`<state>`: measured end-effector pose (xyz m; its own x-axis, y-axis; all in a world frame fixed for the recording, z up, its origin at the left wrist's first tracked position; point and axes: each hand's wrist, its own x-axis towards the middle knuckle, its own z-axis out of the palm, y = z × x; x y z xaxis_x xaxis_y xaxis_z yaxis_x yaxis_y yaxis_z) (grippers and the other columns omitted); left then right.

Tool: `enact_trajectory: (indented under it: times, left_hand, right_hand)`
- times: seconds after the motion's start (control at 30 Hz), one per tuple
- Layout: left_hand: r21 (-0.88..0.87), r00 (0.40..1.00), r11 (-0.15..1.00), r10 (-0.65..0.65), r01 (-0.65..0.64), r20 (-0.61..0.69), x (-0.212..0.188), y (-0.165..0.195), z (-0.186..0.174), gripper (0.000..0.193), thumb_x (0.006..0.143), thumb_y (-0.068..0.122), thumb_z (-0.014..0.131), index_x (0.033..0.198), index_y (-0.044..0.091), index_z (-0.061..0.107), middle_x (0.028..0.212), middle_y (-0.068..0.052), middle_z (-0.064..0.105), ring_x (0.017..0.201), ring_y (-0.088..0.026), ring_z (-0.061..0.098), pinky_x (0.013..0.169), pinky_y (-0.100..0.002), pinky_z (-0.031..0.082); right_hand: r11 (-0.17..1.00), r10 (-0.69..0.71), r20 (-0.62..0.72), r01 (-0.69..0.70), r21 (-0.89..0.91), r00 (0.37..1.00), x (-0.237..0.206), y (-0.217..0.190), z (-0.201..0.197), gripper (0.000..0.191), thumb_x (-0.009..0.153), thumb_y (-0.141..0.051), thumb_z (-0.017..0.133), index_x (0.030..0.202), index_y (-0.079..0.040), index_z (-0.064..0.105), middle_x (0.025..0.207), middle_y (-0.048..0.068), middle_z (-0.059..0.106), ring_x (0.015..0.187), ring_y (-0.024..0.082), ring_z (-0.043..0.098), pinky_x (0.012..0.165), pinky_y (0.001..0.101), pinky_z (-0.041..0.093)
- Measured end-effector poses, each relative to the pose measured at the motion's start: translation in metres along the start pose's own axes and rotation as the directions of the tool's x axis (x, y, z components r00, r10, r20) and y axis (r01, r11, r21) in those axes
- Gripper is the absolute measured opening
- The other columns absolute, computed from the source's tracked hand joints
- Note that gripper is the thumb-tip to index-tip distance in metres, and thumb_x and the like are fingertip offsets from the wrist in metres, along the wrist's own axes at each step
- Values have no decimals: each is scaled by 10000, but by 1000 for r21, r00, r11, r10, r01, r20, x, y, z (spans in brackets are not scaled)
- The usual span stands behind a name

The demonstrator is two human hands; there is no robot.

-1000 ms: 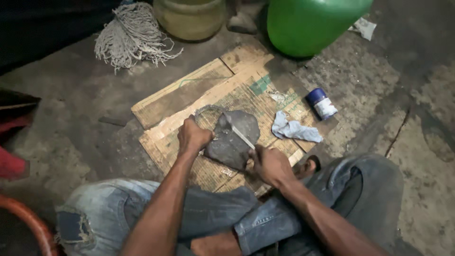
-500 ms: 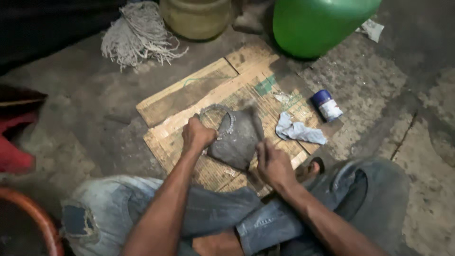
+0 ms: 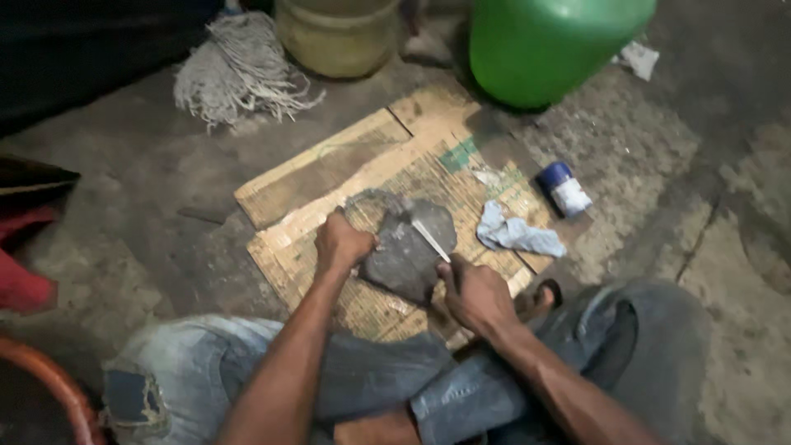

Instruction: The person sits on the floor and repeatedly strikes a small metal object with a hammer to shape it. The object is held in place on a flat stone resting on a piece of cardboard. The person adjusts the object's position occasionally while continuing to hammer it.

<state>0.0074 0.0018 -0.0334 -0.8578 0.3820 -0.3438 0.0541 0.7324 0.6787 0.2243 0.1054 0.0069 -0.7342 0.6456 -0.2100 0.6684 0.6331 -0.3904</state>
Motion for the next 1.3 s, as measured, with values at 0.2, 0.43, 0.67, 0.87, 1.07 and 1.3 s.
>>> enact_trajectory:
  times: [0.2, 0.43, 0.67, 0.87, 1.07, 1.3]
  left_hand:
    - [20, 1000, 1000, 25, -24, -19, 1, 0, 0, 701, 623, 208, 883, 1242, -12, 640, 1177, -288, 697, 1153, -427, 667, 999, -458, 534]
    - [-14, 999, 999, 32, -33, -39, 3, -6, 4, 649, 651, 197, 847, 1232, -27, 660, 1177, -302, 702, 1157, -432, 670, 993, -463, 539]
    - [24, 1000, 1000, -14, 15, -28, 4, -6, 5, 601, 661, 222, 850, 1177, -46, 697, 1182, -302, 707, 1156, -419, 684, 1001, -446, 553]
    - [27, 1000, 999, -17, 17, -18, 1, -3, 2, 691, 605, 256, 917, 1178, -41, 669, 1170, -293, 696, 1140, -421, 674, 983, -463, 542]
    - [54, 999, 999, 1, 1, -37, -1, -1, 2, 665, 644, 227, 876, 1210, -38, 649, 1179, -298, 696, 1151, -433, 671, 998, -470, 538]
    - [40, 998, 997, -60, 60, -8, -4, 1, 4, 678, 661, 190, 840, 1261, -14, 600, 1221, -289, 667, 1187, -440, 637, 1018, -480, 520]
  right_hand:
    - [991, -87, 162, 102, -88, 983, 3, 0, 5, 347, 962, -360, 530, 1136, -86, 652, 880, 293, 693, 869, 486, 683, 804, 583, 513]
    - [995, -9, -12, 10, 103, 1000, 0, 4, 9, 361, 1024, -378, 490, 1134, -75, 655, 865, 288, 705, 870, 482, 682, 794, 563, 514]
    - [984, -44, -51, 52, 170, 998, 1, 3, 11, 370, 1004, -373, 483, 1099, -60, 657, 885, 251, 732, 869, 454, 705, 790, 541, 538]
    - [997, -76, 96, 78, -12, 992, 2, 8, 12, 344, 973, -365, 542, 1085, -76, 691, 874, 271, 711, 863, 471, 690, 771, 569, 522]
    - [999, -37, 16, 37, 19, 999, -1, 14, 19, 366, 1020, -339, 488, 1184, -48, 638, 791, 310, 684, 786, 500, 677, 720, 593, 509]
    - [988, -55, -139, 73, 134, 989, 0, 25, 28, 373, 1021, -359, 474, 1086, -39, 653, 738, 301, 672, 723, 496, 684, 683, 589, 514]
